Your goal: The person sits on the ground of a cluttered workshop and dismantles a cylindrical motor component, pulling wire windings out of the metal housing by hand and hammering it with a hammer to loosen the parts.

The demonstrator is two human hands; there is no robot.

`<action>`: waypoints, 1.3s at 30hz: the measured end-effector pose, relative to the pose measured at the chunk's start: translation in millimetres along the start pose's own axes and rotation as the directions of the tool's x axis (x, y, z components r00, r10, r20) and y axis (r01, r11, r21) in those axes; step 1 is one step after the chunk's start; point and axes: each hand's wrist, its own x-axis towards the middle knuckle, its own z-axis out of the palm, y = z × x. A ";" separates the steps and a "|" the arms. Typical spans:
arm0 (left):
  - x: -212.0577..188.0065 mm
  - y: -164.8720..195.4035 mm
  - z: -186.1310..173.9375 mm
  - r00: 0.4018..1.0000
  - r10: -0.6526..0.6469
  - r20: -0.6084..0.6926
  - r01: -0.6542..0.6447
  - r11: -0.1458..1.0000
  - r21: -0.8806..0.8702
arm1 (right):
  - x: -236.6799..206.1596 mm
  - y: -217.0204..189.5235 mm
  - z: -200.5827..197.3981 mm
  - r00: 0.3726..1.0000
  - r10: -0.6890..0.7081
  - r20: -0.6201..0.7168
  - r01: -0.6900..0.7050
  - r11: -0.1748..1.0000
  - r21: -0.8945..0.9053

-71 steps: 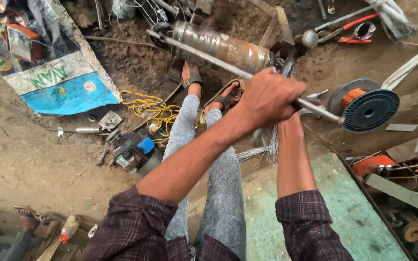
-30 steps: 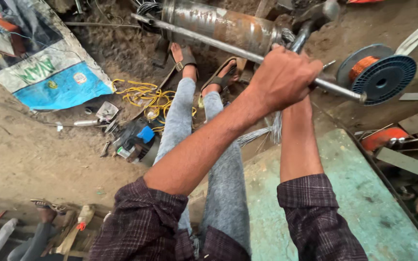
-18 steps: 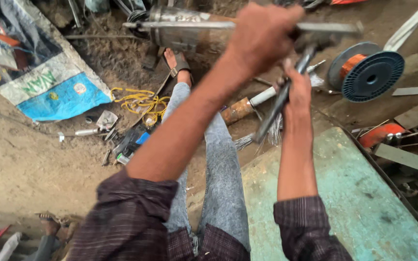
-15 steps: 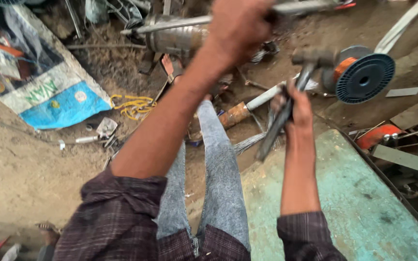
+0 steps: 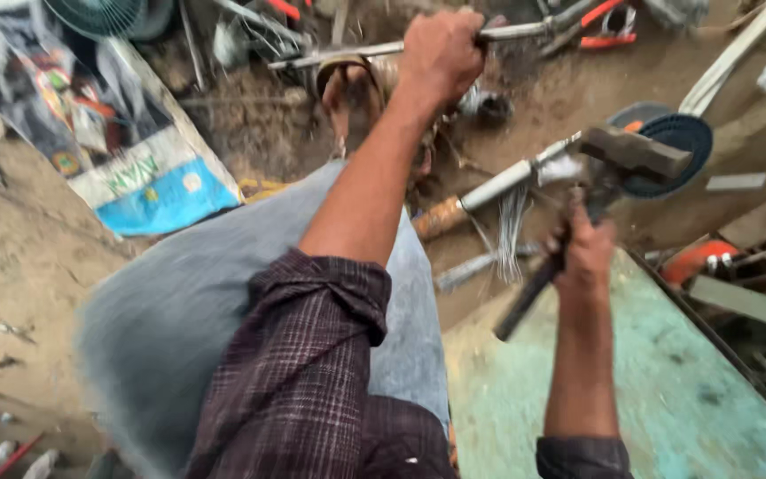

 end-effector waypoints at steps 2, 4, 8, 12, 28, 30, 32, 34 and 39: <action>26.1 -11.6 -8.3 0.998 -0.041 -0.043 0.040 0.999 -0.033 | 5.7 -24.9 3.3 0.995 -0.094 -0.033 0.091 0.994 -0.068; 59.2 -26.4 -12.3 0.996 -0.082 -0.025 0.083 0.996 0.022 | 12.6 -51.5 8.1 0.980 -0.197 0.004 0.197 0.978 -0.067; 73.9 -44.3 -6.4 0.997 -0.049 -0.061 0.047 0.998 -0.029 | 11.6 -103.8 13.0 0.961 -0.276 -0.001 0.276 0.960 -0.041; 31.6 -31.3 -12.1 0.994 0.083 -0.071 -0.077 0.994 0.083 | 7.7 -138.5 25.3 0.944 -0.305 0.124 0.298 0.952 0.077; -31.8 -5.3 -35.3 0.984 0.143 0.110 -0.121 0.975 -0.189 | -14.2 -141.1 36.1 0.904 -0.406 0.132 0.424 0.892 -0.159; -35.8 -6.2 -35.5 0.983 0.146 0.113 -0.127 0.978 -0.165 | -12.5 -106.7 50.1 0.959 -0.229 0.166 0.275 0.891 -0.360; -38.5 -6.8 -36.6 0.982 0.129 0.136 -0.110 0.984 -0.137 | -9.4 -77.3 41.4 0.985 -0.122 0.119 0.158 0.915 -0.371; -39.6 -7.7 -37.5 0.982 0.152 0.110 -0.134 0.979 -0.150 | -5.6 -61.9 5.2 0.993 -0.115 -0.003 0.114 0.983 -0.146; -41.8 -10.3 -33.2 0.974 0.179 0.137 -0.162 0.978 -0.127 | -6.8 -103.8 -132.9 0.907 -0.388 -0.164 0.409 0.904 0.124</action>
